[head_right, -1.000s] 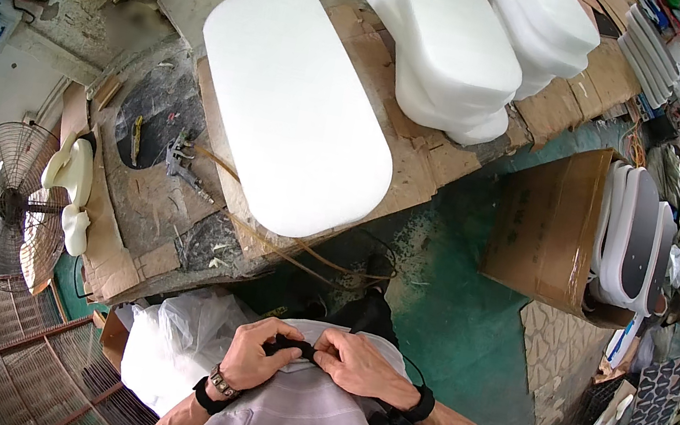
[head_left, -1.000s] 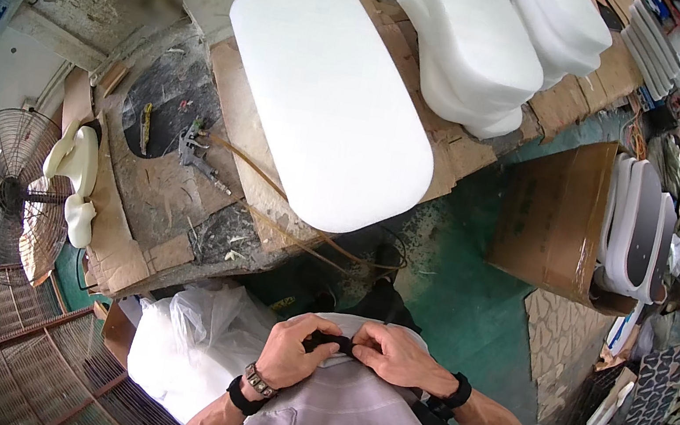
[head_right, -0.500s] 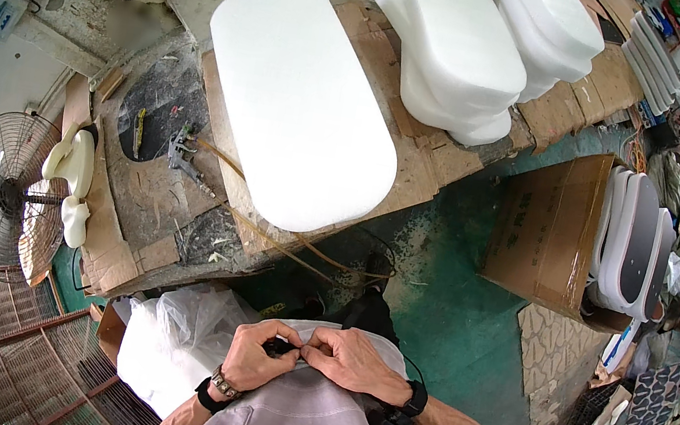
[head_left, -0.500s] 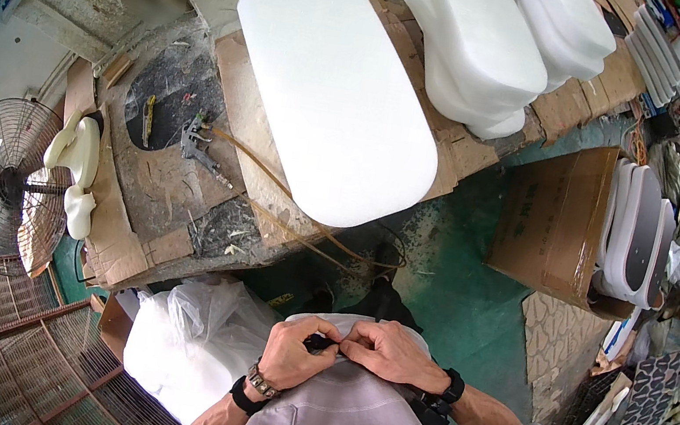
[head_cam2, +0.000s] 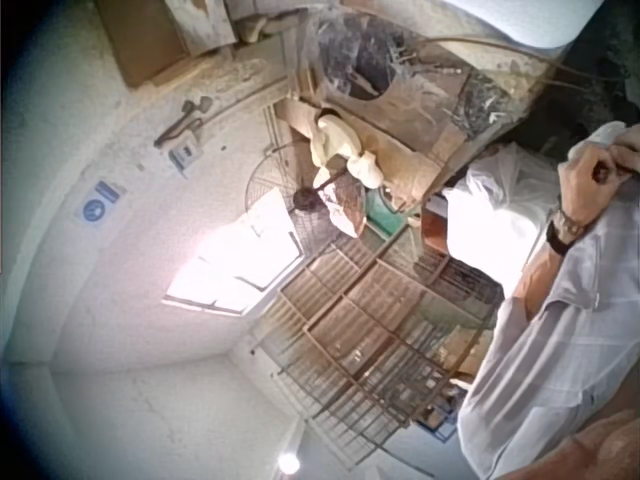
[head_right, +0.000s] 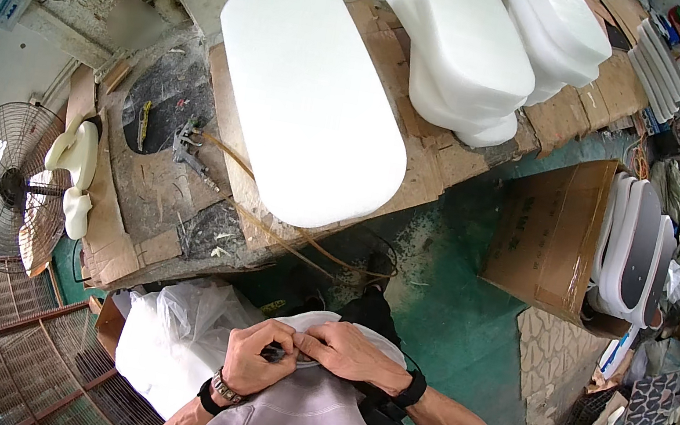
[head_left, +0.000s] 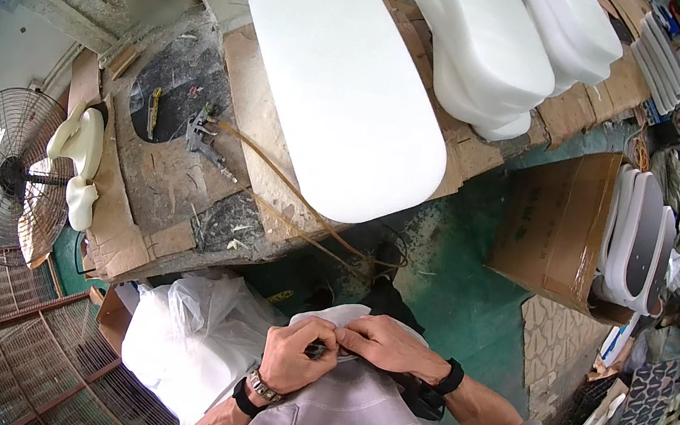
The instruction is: Gathering white foam inserts and placing them into a plastic bag.
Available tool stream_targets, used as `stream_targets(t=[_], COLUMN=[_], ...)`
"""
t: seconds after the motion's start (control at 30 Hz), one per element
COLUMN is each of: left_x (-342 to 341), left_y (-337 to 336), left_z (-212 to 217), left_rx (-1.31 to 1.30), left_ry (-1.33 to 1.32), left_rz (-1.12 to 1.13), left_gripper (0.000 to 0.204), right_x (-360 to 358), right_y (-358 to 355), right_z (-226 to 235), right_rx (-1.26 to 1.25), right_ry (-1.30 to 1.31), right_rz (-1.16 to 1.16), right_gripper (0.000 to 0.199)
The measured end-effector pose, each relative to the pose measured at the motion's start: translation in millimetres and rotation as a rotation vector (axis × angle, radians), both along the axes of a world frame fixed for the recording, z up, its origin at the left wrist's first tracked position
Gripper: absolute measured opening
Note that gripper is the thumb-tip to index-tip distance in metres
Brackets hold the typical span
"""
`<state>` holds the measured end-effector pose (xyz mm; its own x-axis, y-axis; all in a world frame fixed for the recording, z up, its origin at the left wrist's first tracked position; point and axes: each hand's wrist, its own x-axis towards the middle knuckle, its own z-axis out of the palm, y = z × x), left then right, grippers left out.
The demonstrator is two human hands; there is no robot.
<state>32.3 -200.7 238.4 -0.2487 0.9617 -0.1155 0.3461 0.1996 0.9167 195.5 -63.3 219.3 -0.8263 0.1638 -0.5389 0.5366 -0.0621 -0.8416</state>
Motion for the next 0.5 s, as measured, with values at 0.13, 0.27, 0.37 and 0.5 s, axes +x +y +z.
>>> stream_targets(t=[0.13, 0.27, 0.37, 0.5], left_x=[1.8, 3.6, 6.0, 7.1], left_y=[-2.4, -3.3, -3.4, -0.4], left_z=[2.3, 2.8, 2.2, 2.4], left_rx=[0.029, 0.022, 0.007, 0.02], left_ry=[0.06, 0.057, 0.052, 0.039], left_rz=[0.035, 0.049, 0.057, 0.07], left_gripper=[0.022, 0.026, 0.028, 0.028], right_x=[-6.9, -1.2, 3.5, 8.0], right_y=[7.8, 7.3, 4.5, 7.5], right_z=[12.5, 5.6, 12.7, 12.1], right_rx=[-0.221, -0.432, -0.446, -0.476], right_ry=[-0.006, 0.002, -0.052, -0.132], right_rz=[0.011, -0.043, -0.125, -0.106], right_gripper=[0.048, 0.048, 0.05, 0.044])
